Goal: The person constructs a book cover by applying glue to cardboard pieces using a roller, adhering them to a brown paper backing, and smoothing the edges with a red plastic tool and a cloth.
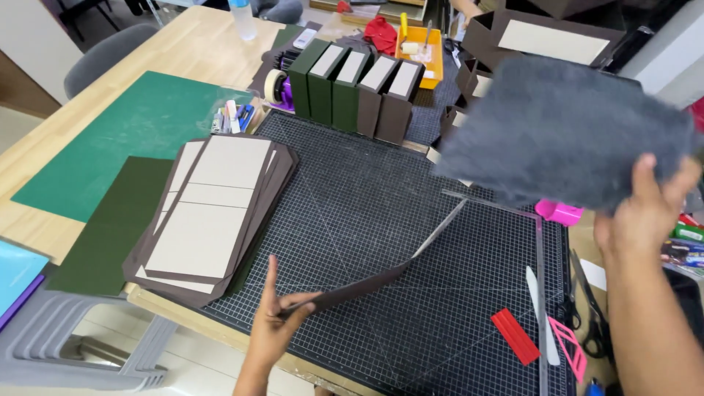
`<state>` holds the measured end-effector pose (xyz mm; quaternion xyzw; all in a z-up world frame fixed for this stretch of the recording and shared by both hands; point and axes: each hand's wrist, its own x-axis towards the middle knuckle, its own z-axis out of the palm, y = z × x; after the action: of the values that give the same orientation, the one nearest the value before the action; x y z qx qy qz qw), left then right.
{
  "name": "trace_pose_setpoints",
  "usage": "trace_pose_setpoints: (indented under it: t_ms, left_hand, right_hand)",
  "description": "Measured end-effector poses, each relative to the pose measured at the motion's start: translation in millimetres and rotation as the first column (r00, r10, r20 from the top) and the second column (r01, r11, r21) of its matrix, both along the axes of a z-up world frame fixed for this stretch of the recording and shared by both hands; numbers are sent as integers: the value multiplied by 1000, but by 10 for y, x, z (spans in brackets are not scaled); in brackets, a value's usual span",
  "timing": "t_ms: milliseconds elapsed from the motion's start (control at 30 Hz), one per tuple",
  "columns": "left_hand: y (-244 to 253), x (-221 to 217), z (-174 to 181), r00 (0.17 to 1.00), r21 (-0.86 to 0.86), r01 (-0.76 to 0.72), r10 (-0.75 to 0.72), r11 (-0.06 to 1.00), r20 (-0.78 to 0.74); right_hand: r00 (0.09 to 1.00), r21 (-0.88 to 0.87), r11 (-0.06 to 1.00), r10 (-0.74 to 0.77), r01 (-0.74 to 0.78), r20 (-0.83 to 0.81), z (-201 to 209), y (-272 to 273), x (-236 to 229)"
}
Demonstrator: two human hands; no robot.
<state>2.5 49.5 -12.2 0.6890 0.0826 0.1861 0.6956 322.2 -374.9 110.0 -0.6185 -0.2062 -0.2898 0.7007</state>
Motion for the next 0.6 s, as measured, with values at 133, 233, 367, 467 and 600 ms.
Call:
trace_pose_setpoints:
  t_ms: [133, 233, 367, 467, 600]
  left_hand:
    - [254, -60, -211, 994, -112, -32, 20, 993, -107]
    - [361, -79, -191, 969, -5, -89, 85, 996, -234]
    - [477, -40, -120, 946, -44, -82, 63, 996, -318]
    - [557, -97, -185, 952, -28, -41, 30, 999, -304]
    - [627, -36, -187, 985, -24, 60, -63, 998, -158]
  right_hand:
    - [940, 132, 965, -183, 229, -289, -1229, -717, 56]
    - [679, -318, 894, -446, 315, -583, -2086, -1056, -65]
    - [651, -812, 584, -625, 22, -431, -1589, -341, -533]
    - [858, -675, 725, -251, -140, -448, -1281, 395, -690]
    - [673, -28, 824, 442, -565, -593, -1638, 911, -289]
